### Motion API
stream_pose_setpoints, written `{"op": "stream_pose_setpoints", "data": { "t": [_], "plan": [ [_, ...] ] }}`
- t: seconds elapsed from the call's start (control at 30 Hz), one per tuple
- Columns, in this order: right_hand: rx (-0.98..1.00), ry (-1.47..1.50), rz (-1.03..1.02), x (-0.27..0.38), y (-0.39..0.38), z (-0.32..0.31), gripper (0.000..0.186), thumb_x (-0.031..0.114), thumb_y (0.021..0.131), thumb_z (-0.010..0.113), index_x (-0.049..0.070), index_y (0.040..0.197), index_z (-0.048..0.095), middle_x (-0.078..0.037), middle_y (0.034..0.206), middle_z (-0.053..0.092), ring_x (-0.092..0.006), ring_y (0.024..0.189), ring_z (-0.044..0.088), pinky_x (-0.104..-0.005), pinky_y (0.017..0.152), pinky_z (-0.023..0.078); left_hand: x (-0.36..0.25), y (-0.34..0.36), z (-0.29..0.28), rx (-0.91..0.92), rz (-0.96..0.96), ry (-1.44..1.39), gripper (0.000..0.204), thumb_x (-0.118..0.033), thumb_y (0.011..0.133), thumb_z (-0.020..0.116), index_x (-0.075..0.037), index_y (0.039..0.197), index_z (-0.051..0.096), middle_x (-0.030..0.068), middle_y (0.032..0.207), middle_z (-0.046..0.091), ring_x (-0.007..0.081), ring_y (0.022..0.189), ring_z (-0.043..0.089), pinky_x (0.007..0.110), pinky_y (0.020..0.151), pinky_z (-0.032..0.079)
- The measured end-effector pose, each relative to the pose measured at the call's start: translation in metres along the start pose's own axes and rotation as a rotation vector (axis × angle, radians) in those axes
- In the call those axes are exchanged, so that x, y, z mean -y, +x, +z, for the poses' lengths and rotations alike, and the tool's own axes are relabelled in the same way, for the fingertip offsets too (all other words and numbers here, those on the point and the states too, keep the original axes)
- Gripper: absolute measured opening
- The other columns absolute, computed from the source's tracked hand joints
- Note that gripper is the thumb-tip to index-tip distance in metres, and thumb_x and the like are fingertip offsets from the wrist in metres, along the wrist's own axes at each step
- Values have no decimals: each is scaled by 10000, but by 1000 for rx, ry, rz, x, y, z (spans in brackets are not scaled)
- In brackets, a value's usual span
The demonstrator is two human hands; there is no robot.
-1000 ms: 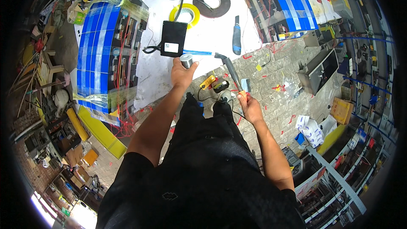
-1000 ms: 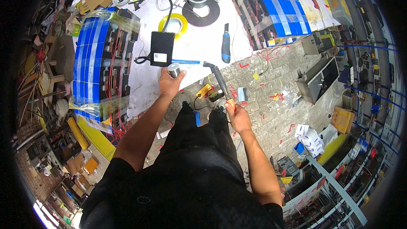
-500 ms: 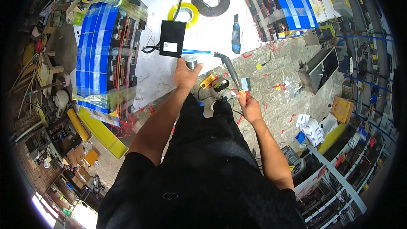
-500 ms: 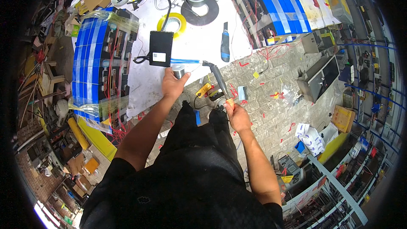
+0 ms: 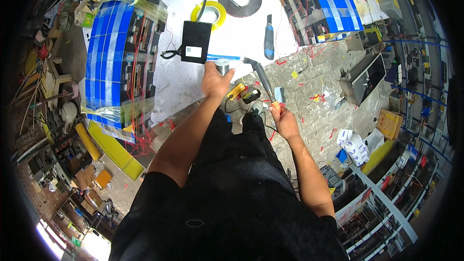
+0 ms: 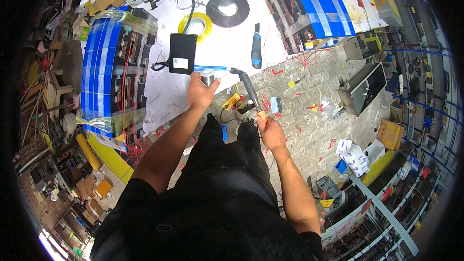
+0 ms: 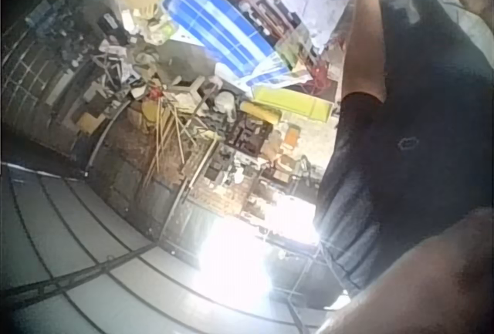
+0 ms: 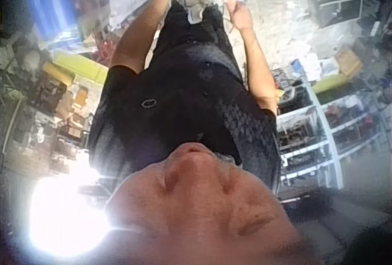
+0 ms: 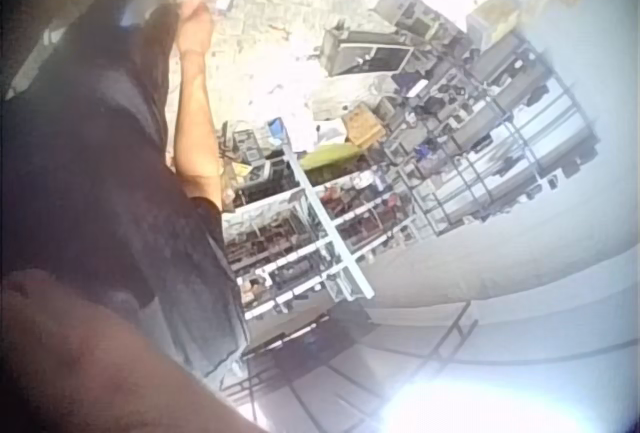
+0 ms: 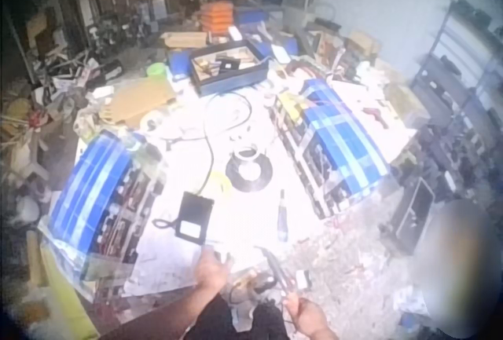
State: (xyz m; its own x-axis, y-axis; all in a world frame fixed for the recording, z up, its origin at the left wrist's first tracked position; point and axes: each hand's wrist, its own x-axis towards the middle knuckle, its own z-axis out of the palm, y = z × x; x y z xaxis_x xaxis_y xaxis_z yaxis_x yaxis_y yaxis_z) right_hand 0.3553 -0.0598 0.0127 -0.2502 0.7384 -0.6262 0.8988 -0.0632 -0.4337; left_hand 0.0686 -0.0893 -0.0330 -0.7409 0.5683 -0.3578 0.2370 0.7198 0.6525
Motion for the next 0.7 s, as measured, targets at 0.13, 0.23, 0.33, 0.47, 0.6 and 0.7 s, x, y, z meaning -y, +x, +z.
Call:
{"op": "stream_pose_setpoints", "data": {
  "t": [0.13,0.23,0.33,0.47,0.6,0.7],
  "plan": [
    [-8,11,-11,-1,0,1,660,645,1002,560,-2,1013,686,-289,945,716,-493,968,678,-547,827,529,-1,-1,3,-26,13,2,673,-422,774,874,-14,1194,541,184,1076,733,354,1007,716,450,867,547],
    [-6,22,-11,2,-1,-1,665,647,1002,560,-5,1013,687,-291,945,715,-491,971,678,-546,829,529,4,2,8,-20,13,-20,673,-416,774,873,-23,1206,539,188,1105,731,367,1030,712,463,881,550],
    [0,5,0,1,0,-2,667,649,1000,562,-5,1021,691,-292,948,715,-490,975,679,-545,831,529,-2,1,8,6,-33,11,667,-406,777,871,-45,1226,535,183,1157,723,380,1077,704,479,910,555],
    [11,4,7,4,-2,-5,666,651,999,563,-1,1040,696,-293,960,717,-490,981,678,-543,839,529,-9,0,5,19,-48,33,666,-413,780,871,-44,1219,533,180,1161,716,381,1073,704,481,902,558],
    [8,9,8,6,-2,-4,669,654,999,559,2,1048,698,-291,965,719,-492,984,678,-544,844,529,-5,1,10,-22,-13,23,681,-412,775,874,-7,1211,543,203,1086,734,372,1012,718,465,871,551],
    [3,6,12,7,-2,-5,672,656,999,558,1,1055,700,-292,963,719,-493,986,678,-543,847,529,-4,1,11,-33,-14,27,677,-409,773,876,-9,1206,546,206,1093,733,374,1019,717,464,875,551]
  ]
}}
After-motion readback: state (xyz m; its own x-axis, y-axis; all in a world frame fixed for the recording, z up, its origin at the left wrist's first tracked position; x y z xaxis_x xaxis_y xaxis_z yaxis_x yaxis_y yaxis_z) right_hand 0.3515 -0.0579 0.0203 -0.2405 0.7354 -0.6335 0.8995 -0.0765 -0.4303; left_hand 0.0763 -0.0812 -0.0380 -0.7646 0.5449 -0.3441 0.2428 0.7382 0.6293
